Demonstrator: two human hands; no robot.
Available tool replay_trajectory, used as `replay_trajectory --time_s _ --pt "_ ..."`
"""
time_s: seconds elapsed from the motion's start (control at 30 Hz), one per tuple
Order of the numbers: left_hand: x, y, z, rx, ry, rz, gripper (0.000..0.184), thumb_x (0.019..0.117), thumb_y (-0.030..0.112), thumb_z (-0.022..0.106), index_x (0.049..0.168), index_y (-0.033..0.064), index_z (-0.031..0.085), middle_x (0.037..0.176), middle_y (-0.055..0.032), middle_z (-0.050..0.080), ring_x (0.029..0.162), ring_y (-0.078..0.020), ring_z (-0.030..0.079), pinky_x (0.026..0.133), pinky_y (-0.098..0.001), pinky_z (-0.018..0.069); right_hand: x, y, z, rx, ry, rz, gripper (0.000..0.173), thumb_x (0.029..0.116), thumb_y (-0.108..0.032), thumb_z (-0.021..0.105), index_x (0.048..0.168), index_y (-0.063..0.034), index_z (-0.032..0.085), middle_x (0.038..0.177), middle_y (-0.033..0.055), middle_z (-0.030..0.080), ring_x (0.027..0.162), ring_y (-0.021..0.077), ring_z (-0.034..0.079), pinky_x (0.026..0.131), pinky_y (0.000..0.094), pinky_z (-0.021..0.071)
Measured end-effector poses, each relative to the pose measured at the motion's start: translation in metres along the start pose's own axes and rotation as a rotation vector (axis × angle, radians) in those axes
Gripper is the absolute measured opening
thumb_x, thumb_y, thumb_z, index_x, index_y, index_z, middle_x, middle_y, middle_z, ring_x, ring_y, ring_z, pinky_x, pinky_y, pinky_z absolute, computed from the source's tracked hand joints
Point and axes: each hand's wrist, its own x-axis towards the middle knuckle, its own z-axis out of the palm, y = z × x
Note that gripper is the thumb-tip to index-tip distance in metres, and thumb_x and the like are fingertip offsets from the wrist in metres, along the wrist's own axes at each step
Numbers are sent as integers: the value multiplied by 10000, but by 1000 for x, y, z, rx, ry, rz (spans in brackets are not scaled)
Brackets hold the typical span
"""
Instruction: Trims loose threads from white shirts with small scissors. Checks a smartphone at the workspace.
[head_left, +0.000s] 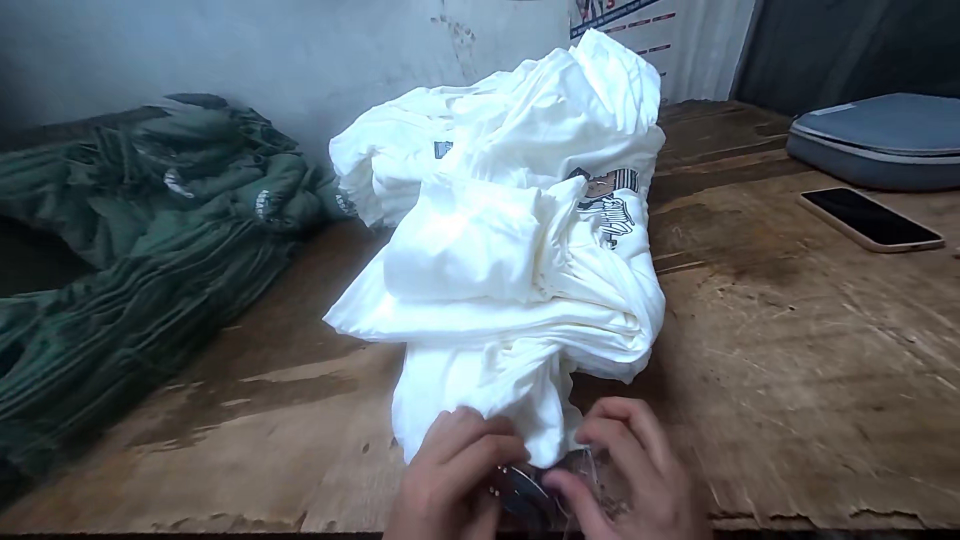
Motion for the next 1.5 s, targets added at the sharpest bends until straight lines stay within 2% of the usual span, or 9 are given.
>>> replay_trajectory --time_s 0.17,0.33,0.5,0.6,0.73,0.9,1.07,1.3,1.5 --pt "16 -9 -3 -204 103 -110 175 951 89 604 1075 118 723 965 28 727 823 -12 651 717 -173 550 31 -3 45 715 182 108 61 942 49 613 982 18 648 926 41 728 861 65 712 782 222 617" --pt "33 -15 0 -409 137 -242 158 949 38 629 1079 67 714 939 12 731 788 -38 677 695 -178 577 34 5 37 279 86 -88 305 943 -343 743 1133 -106 724 1075 68 657 948 91 637 827 247 562" --pt "33 -11 1 -455 108 -258 156 924 20 658 1063 61 715 929 26 737 780 -16 674 681 -162 570 7 4 5 422 311 128 48 914 -43 734 946 -77 747 903 -42 687 810 -11 678 725 153 606" --pt "34 -11 3 -444 114 -263 143 922 22 652 1037 62 726 915 26 736 767 -12 669 671 -158 565 6 5 3 384 221 139 240 896 -193 737 1074 -95 608 1081 10 622 995 10 606 808 169 521" --pt "31 -8 1 -429 86 -272 137 929 39 659 1047 61 726 936 19 743 766 -21 676 662 -165 570 9 -1 26 206 220 6 294 860 -222 823 1131 -129 755 1172 134 624 1083 100 619 906 196 544" --pt "18 19 -10 55 73 -112 303 910 368 777 1116 145 777 1022 -34 731 900 -112 648 776 -290 514 -9 0 7 174 202 -103 126 920 13 676 938 -59 778 951 49 730 985 81 667 925 172 526" --pt "14 43 10 612 161 265 172 998 164 623 1119 162 746 971 -16 716 799 -197 546 786 -364 375 -21 -5 4 154 200 -136 109 946 -8 662 951 -50 763 979 68 721 1021 101 660 955 172 511" --pt "16 32 12 601 219 209 135 980 207 661 1084 198 747 943 2 695 804 -179 540 791 -358 375 0 -7 9 -178 138 140 387 824 -299 805 1158 -104 791 1134 199 638 784 177 606 642 293 520" --pt "19 43 4 683 171 267 148 993 183 635 1097 177 740 924 -7 692 776 -188 520 777 -360 355 -12 -6 -2 -172 189 48 97 909 -221 761 891 -165 837 888 98 668 740 95 550 623 184 429"
